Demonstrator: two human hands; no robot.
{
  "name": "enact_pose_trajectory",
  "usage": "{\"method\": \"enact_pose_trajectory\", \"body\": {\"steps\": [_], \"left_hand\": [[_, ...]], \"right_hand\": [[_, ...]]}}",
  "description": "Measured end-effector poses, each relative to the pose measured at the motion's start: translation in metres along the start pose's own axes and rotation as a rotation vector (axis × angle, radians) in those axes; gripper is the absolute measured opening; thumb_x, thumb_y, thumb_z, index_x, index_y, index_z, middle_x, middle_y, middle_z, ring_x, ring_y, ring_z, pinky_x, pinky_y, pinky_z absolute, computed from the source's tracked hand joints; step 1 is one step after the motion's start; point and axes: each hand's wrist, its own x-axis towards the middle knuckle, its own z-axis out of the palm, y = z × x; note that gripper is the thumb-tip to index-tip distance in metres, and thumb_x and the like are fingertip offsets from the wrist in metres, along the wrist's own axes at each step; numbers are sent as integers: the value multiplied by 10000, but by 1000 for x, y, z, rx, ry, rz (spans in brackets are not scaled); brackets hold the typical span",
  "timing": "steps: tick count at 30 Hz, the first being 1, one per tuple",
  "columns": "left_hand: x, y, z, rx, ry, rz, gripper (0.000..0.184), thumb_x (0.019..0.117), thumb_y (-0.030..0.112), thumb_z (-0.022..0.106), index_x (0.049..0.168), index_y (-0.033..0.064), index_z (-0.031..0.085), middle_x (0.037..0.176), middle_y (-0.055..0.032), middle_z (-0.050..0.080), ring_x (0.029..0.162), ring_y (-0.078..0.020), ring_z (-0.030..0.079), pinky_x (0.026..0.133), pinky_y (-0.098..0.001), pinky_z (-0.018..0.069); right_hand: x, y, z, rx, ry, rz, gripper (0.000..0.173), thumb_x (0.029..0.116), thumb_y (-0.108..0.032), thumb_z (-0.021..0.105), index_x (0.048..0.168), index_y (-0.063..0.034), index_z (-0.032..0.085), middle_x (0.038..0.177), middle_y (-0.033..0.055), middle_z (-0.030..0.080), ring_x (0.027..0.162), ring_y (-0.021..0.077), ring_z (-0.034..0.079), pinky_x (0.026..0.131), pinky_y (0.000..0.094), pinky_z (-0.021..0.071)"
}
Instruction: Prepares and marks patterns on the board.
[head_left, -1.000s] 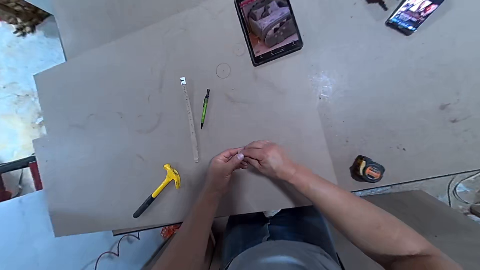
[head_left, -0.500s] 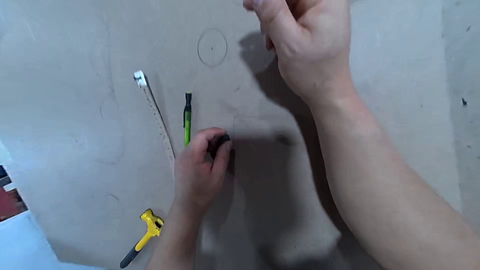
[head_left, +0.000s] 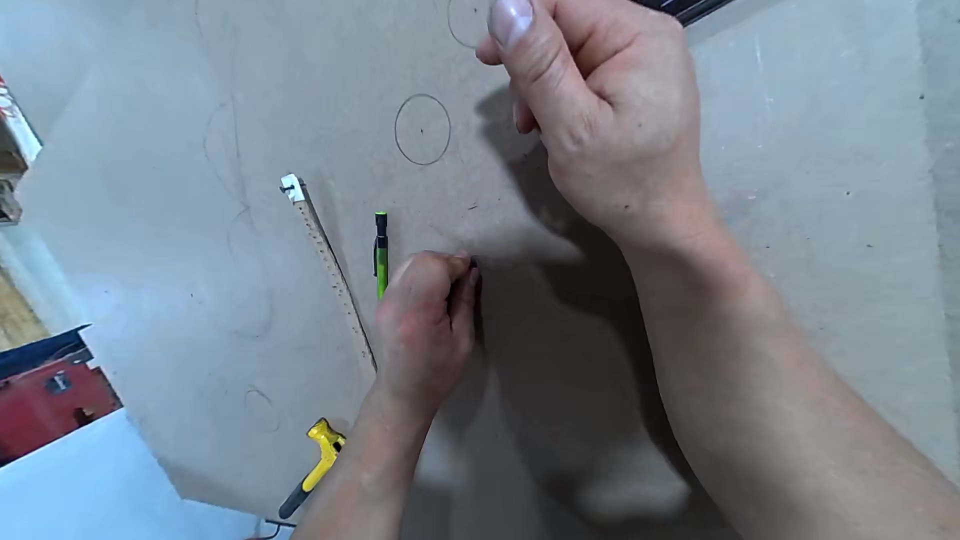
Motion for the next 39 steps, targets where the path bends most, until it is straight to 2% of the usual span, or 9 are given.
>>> {"method": "enact_pose_trajectory", "body": {"steps": [6,10,13,18,23,27,32,37,39], "left_hand": [[-1,-6,-2,48,-19,25,127,994,129,658,1010,15,712,942,-68,712,881,-134,689,804,-300,591],[4,-5,-5,40,-29,19,120,1009,120,651,1002,12,702,934,-67,708,879,-133,689,793,-299,589],[-4,-4,-9,61,-57,47,122,999,110,649,1011,3,707,948,-78,712,901,-144,698,819,-303,593],[10,-5,-7,62,-58,34,135,1013,136,647,1006,19,713,934,-65,706,875,-131,682,784,-293,579],[-7,-3,-12,89,-89,23,137,1000,140,644,1020,29,721,940,-52,711,875,-121,689,791,-288,589],[6,-6,-8,70,-63,18,135,1012,143,649,1003,24,711,928,-61,704,861,-121,681,773,-290,581],[-40,0,-10,51,-85,-16,140,998,156,638,1021,44,718,930,-35,688,819,-110,661,718,-278,581],[-2,-4,-9,98,-48,3,145,1020,147,630,986,27,704,907,-59,698,825,-137,676,743,-307,577],[-8,-1,-7,88,-29,-28,132,1022,159,634,1001,45,695,910,-38,688,811,-119,665,716,-297,572]], "right_hand": [[2,-1,-2,-20,10,-8,319,1088,-318,510,930,-159,737,678,-99,590,579,6,547,512,223,449],[-2,1,4,5,71,-60,285,1059,-216,554,904,-120,773,655,-90,601,585,-2,560,518,195,464],[-1,0,3,1,66,-49,299,1069,-233,546,907,-129,776,654,-90,601,587,1,565,514,202,460],[-2,1,4,0,76,-86,276,1051,-194,562,879,-118,764,640,-92,586,572,-9,550,510,183,452],[0,-2,1,-20,43,-7,316,1078,-288,526,915,-162,766,654,-107,594,574,-3,552,506,212,444],[-1,1,3,-26,59,-63,286,1057,-223,557,890,-132,770,647,-99,591,575,-11,549,516,188,452],[1,1,2,-13,47,-53,311,1075,-264,538,912,-140,771,653,-97,595,586,3,558,516,208,456],[0,1,3,-43,47,-61,299,1067,-247,542,912,-141,775,656,-102,603,580,-7,552,524,194,453],[-1,2,3,-26,53,-61,300,1070,-239,539,920,-130,774,651,-96,596,578,-2,547,521,195,451]]}}
